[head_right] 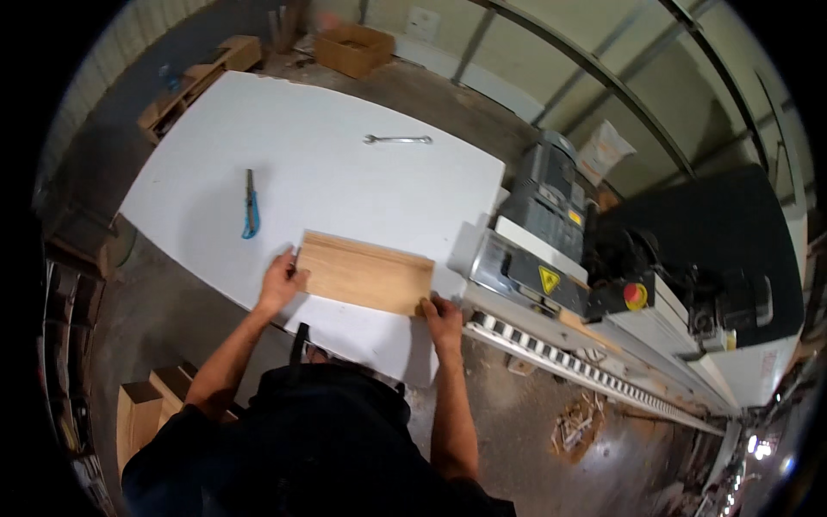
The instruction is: The person picks up a wooden board, carries it to a partially assembled wooden structure on the floor, and places the board into a slot or space within the structure before returning to the table to pick up another board.
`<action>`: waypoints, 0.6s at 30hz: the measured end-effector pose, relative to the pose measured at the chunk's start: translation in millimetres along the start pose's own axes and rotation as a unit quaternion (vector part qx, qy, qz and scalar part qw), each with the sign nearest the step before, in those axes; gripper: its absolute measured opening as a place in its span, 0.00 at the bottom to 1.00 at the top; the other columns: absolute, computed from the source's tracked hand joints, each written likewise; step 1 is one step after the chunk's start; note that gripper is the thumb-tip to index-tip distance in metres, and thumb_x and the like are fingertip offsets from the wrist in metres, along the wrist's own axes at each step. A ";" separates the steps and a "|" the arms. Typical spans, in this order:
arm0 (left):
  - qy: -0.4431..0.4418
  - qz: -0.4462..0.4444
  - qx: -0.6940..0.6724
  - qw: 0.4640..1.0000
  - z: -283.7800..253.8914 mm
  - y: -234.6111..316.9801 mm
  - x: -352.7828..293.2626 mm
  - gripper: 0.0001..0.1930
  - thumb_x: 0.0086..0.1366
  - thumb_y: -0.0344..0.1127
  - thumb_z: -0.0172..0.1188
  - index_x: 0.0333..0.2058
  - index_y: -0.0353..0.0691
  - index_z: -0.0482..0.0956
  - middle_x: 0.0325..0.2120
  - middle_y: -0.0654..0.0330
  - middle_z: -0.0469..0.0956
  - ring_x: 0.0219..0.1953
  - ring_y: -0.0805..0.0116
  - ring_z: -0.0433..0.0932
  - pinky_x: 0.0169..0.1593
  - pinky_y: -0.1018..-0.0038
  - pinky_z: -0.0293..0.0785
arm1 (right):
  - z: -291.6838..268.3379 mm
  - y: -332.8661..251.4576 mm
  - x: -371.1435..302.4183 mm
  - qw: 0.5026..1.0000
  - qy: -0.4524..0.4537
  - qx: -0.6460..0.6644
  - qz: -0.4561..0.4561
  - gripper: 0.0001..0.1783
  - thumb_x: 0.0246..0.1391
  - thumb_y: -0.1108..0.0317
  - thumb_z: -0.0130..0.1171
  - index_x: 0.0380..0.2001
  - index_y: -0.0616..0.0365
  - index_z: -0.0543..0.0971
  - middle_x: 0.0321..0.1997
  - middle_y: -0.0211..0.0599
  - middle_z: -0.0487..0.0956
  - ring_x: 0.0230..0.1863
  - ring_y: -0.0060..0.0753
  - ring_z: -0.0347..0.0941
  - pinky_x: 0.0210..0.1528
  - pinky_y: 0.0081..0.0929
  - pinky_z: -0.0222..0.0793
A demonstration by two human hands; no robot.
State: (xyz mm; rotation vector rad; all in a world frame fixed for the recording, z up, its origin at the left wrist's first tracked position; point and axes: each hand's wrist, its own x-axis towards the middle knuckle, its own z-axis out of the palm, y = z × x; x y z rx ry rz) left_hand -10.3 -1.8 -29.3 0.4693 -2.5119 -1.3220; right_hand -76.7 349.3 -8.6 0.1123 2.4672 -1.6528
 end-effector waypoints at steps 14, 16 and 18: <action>0.011 0.086 -0.034 0.996 -19.7 72.6 -11.2 0.25 0.55 0.30 0.60 0.52 0.30 0.68 0.43 0.48 0.71 0.43 0.54 0.73 0.45 0.67 0.72 | -5.6 -13.8 26.9 0.804 0.042 0.574 0.150 0.17 0.56 0.51 0.56 0.32 0.55 0.75 0.32 0.28 0.74 0.33 0.29 0.70 0.35 0.24 0.69; 0.021 0.084 -0.032 0.996 -18.6 73.8 -15.2 0.24 0.55 0.29 0.60 0.51 0.31 0.69 0.41 0.48 0.72 0.41 0.54 0.75 0.43 0.66 0.73 | -3.9 -16.6 29.2 0.807 0.006 0.580 0.114 0.18 0.58 0.49 0.52 0.32 0.55 0.74 0.31 0.30 0.74 0.34 0.31 0.71 0.35 0.26 0.70; 0.007 0.086 -0.041 0.995 -17.0 72.2 -17.7 0.23 0.55 0.29 0.60 0.50 0.31 0.70 0.39 0.47 0.73 0.41 0.54 0.75 0.42 0.66 0.73 | -3.2 -20.8 30.1 0.805 0.036 0.574 0.145 0.20 0.58 0.48 0.53 0.32 0.56 0.74 0.31 0.32 0.74 0.35 0.32 0.70 0.36 0.27 0.70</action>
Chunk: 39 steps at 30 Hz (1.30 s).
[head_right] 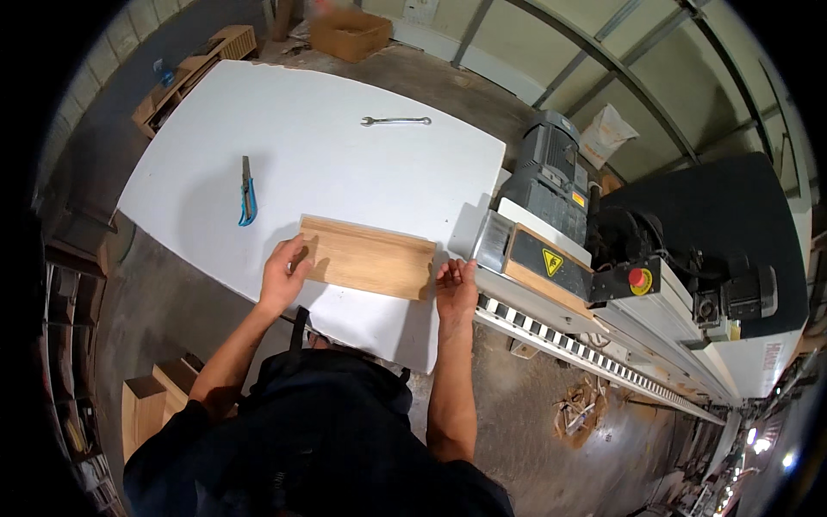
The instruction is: The person picks up a wooden board, carries it to a partially assembled wooden structure on the floor, and places the board into a slot or space within the structure before returning to the table to pick up another board.
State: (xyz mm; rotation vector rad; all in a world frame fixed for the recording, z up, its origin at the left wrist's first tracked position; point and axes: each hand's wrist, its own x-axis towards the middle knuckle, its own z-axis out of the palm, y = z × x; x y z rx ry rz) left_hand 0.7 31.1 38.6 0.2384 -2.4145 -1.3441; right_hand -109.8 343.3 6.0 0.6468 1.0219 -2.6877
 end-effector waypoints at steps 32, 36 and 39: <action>-0.057 -0.287 -0.354 0.888 19.8 -4.6 8.0 0.22 0.63 0.25 0.52 0.57 0.34 0.67 0.33 0.66 0.75 0.33 0.80 0.69 0.37 0.83 0.67 | 20.5 29.7 -52.7 0.995 -0.006 -0.093 -0.021 0.08 0.56 0.67 0.56 0.36 0.60 0.76 0.28 0.37 0.79 0.23 0.31 0.74 0.27 0.27 0.73; -0.046 -0.265 -0.363 0.892 -0.8 -12.0 16.4 0.20 0.64 0.26 0.51 0.56 0.34 0.68 0.39 0.61 0.76 0.38 0.78 0.71 0.43 0.81 0.68 | 14.1 40.1 -62.7 0.987 -0.008 -0.154 0.036 0.08 0.58 0.67 0.54 0.35 0.60 0.76 0.30 0.40 0.80 0.28 0.33 0.78 0.28 0.27 0.74; -0.065 -0.261 -0.237 0.934 -12.9 -26.0 20.0 0.20 0.62 0.27 0.52 0.53 0.32 0.70 0.43 0.57 0.75 0.44 0.70 0.71 0.47 0.79 0.68 | 20.0 36.2 -79.6 0.960 0.006 -0.259 0.106 0.10 0.58 0.65 0.55 0.33 0.62 0.77 0.28 0.43 0.81 0.26 0.33 0.78 0.27 0.26 0.74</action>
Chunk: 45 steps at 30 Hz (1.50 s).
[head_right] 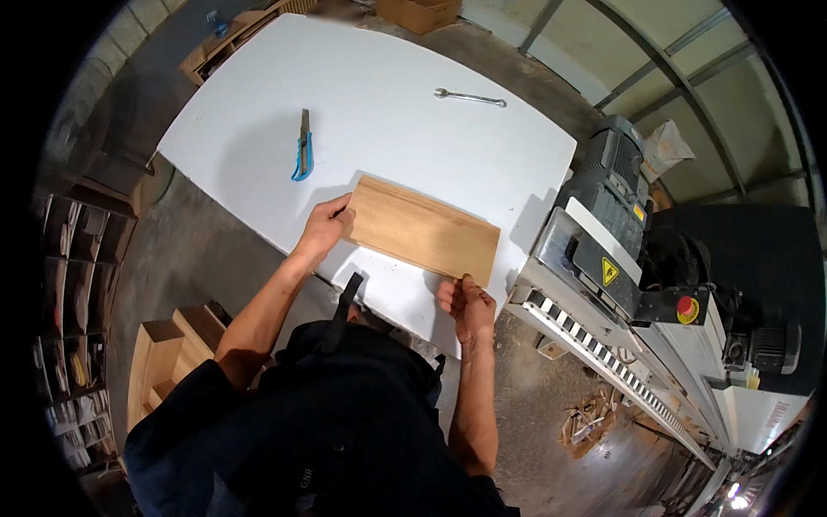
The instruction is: The person picks up a wooden board, carries it to a partially assembled wooden structure on the floor, and places the board into a slot or space within the structure before returning to the table to pick up another board.
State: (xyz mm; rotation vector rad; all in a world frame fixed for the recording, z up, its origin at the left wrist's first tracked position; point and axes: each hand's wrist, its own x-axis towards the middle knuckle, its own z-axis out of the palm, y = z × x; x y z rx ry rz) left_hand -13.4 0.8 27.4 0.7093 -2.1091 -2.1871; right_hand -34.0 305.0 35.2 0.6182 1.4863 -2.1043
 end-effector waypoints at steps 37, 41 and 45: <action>-0.027 0.185 0.475 0.860 -3.5 4.0 -16.2 0.35 0.44 0.25 0.66 0.54 0.28 0.65 0.35 0.47 0.73 0.38 0.49 0.74 0.42 0.64 0.73 | -55.6 14.1 39.2 0.818 0.120 -0.451 -0.335 0.10 0.42 0.73 0.64 0.31 0.64 0.80 0.28 0.43 0.80 0.28 0.31 0.78 0.33 0.25 0.73; -0.029 0.201 0.501 0.841 -4.0 0.8 -19.9 0.38 0.46 0.30 0.66 0.57 0.29 0.62 0.40 0.46 0.73 0.43 0.48 0.73 0.46 0.66 0.72 | -49.9 3.6 27.5 0.832 0.105 -0.464 -0.286 0.18 0.45 0.73 0.64 0.42 0.67 0.77 0.34 0.39 0.82 0.33 0.24 0.77 0.38 0.23 0.72; -0.042 0.122 0.318 0.939 -13.2 -14.3 -3.2 0.41 0.50 0.37 0.67 0.59 0.26 0.56 0.47 0.43 0.72 0.48 0.50 0.74 0.50 0.69 0.71 | -47.2 -3.6 27.8 0.932 0.010 -0.307 -0.193 0.31 0.52 0.56 0.63 0.51 0.69 0.72 0.43 0.41 0.79 0.42 0.29 0.74 0.46 0.26 0.69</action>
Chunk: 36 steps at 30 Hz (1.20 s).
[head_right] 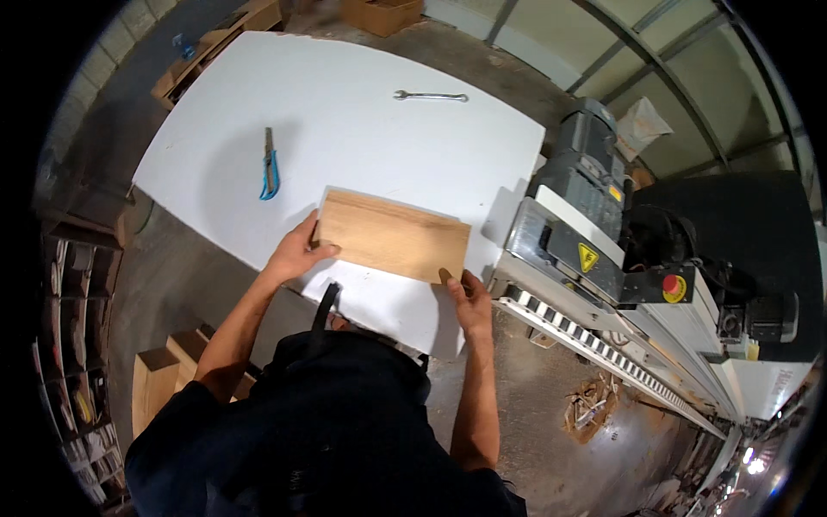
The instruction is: The person picks up a wooden board, carries it to a partially assembled wooden structure on the floor, and places the board into a slot or space within the structure before returning to the table to pick up another board.
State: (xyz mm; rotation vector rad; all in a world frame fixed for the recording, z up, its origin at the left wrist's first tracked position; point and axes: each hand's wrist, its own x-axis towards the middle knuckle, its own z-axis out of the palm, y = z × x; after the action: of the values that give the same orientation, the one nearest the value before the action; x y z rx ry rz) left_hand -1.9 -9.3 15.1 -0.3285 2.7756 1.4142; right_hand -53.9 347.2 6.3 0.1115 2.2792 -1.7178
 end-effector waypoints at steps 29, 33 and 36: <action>0.057 -0.099 -0.202 0.973 7.4 -4.3 9.4 0.36 0.51 0.26 0.63 0.59 0.26 0.59 0.36 0.51 0.79 0.35 0.68 0.78 0.40 0.76 0.74 | 9.3 12.6 19.3 0.998 0.034 0.009 0.057 0.20 0.53 0.60 0.60 0.38 0.70 0.79 0.29 0.37 0.80 0.29 0.26 0.73 0.32 0.23 0.70; 0.036 -0.093 -0.217 0.971 9.8 -6.8 10.5 0.32 0.51 0.27 0.63 0.56 0.31 0.64 0.36 0.54 0.79 0.36 0.69 0.77 0.42 0.75 0.73 | 6.6 21.8 18.9 0.996 0.028 0.066 0.052 0.16 0.54 0.63 0.60 0.36 0.68 0.79 0.28 0.35 0.79 0.28 0.25 0.73 0.32 0.23 0.70; 0.070 -0.088 -0.248 0.962 15.0 -16.2 8.7 0.26 0.52 0.26 0.62 0.52 0.32 0.68 0.36 0.55 0.78 0.36 0.70 0.76 0.41 0.76 0.72 | 9.3 23.6 19.7 0.996 0.028 0.077 0.046 0.15 0.54 0.63 0.60 0.34 0.67 0.79 0.28 0.33 0.79 0.27 0.23 0.73 0.32 0.22 0.69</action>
State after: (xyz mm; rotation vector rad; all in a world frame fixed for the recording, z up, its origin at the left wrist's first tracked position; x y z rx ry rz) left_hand -8.6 -8.1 -7.7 -0.6829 2.3653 2.0886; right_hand -65.7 343.1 -23.4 0.2966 2.1416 -1.8621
